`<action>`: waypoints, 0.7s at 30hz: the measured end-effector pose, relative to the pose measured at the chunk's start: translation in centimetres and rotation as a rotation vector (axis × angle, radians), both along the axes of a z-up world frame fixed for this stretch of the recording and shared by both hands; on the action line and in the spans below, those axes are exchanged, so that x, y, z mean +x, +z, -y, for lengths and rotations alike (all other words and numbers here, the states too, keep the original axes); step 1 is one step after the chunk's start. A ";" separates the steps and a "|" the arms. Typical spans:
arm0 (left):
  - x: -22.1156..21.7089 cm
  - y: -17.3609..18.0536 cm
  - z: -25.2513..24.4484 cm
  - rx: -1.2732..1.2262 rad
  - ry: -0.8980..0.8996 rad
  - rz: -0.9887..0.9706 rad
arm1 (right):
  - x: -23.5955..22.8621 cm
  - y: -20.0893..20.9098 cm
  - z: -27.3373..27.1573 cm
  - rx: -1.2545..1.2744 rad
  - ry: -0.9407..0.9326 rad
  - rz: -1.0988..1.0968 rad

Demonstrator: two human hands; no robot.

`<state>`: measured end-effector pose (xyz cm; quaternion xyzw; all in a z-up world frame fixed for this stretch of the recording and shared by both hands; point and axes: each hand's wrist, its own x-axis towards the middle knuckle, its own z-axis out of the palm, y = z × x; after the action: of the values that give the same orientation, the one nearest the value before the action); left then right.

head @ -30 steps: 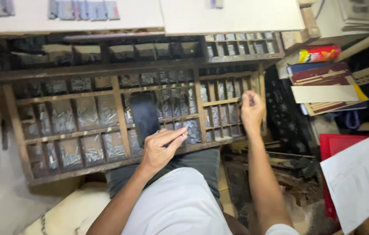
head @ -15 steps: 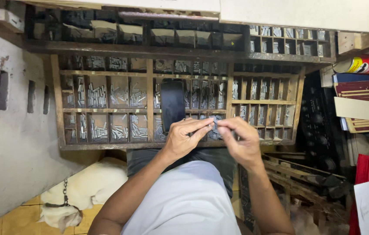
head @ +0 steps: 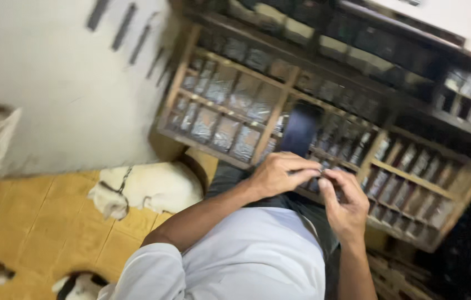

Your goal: The person organizes small metal printing blocks on a white work surface and within a wooden drawer. They pick up blocks, arrange them into rows, and place them into compartments in the drawer below.

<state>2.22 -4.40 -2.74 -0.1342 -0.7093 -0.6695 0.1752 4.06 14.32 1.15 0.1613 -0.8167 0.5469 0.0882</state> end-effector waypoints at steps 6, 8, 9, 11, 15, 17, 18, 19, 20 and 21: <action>1.6 -4.2 10.8 -0.438 0.376 -0.001 | 0.7 0.6 -0.4 0.079 -0.003 0.181; 2.2 -5.2 12.8 -0.530 0.508 -0.017 | 0.8 0.2 -0.8 0.057 -0.023 0.190; 2.6 -4.6 13.3 -0.551 0.536 0.002 | 0.9 0.1 -0.9 0.052 -0.031 0.198; 2.7 -3.6 13.9 -0.571 0.566 0.018 | 1.0 0.3 -0.8 0.047 -0.038 0.202; 2.2 -5.8 14.9 -0.687 0.517 0.183 | 1.2 0.7 -0.7 0.069 -0.009 0.175; 2.7 -6.3 15.3 -0.743 0.433 0.404 | 1.7 1.2 -0.6 0.070 -0.031 0.171; 2.5 -5.3 15.2 -0.719 0.444 0.474 | 1.7 1.8 -0.5 0.084 -0.019 0.166; 2.3 -4.2 15.0 -0.694 0.452 0.544 | 1.7 2.6 -0.6 0.098 -0.007 0.162; 2.3 -3.9 14.6 -0.687 0.423 0.504 | 1.6 4.2 -0.4 0.104 -0.048 0.133; 2.2 -3.7 14.2 -0.664 0.419 0.436 | 1.4 5.8 -0.3 0.118 0.004 0.071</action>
<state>4.38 -18.57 -6.48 0.1075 -0.9180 -0.3681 0.1007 5.48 14.61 6.91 0.1485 -0.8497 0.5035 0.0486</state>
